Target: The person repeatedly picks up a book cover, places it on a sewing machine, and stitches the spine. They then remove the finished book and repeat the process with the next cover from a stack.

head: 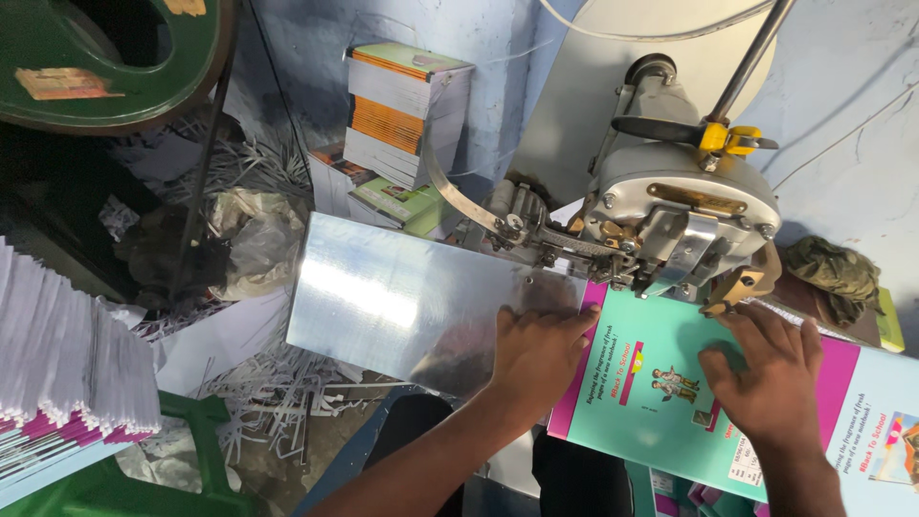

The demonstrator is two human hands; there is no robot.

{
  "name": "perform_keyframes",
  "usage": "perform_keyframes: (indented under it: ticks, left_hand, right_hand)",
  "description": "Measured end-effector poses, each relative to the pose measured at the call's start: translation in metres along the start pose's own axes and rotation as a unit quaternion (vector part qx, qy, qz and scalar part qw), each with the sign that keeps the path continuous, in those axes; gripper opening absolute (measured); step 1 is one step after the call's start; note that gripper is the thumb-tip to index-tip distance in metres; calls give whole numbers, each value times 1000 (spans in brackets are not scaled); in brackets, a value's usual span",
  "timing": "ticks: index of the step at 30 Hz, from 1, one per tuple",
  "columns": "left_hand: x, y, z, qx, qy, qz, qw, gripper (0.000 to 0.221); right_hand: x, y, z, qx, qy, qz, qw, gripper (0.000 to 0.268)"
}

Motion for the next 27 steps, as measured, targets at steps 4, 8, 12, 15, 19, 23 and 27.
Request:
perform_keyframes:
  ticks: [4,8,12,15,19,23,27]
  left_hand:
    - [-2,-2,1,11,-15,-15,1000,35]
    - [-6,-2,5,0,-20,-21,1000,36]
    - [-15,-5,9,2,19,-29,999,31]
    - [-22,-6,13,1,61,-19,998,28]
    - [-24,-8,23,-24,97,17,995,30]
    - [-35,-11,27,-21,101,1,995,33]
    - [-50,-14,27,0,76,-32,997,38]
  right_hand:
    - [3,-8,11,31,-12,-42,999,55]
    - [-7,-24,35,31,-23,-164,986,68]
    - [-32,-33,85,-71,17,-363,929,87]
    - [-46,-24,123,-142,23,-486,862,108]
    - [-53,-18,160,-165,4,-529,832,119]
    - [-54,-15,184,-159,32,-550,820,122]
    - [-49,-13,196,-170,22,-548,819,120]
Point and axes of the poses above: each hand's wrist, its own y-axis away from the middle knuckle, its own x-axis out of the back of the hand, z = x × y, the point moved 9 cm from there along -y, towards the middle knuckle, and after that the axes turned 10 degrees about y, right-handed, at the moved point
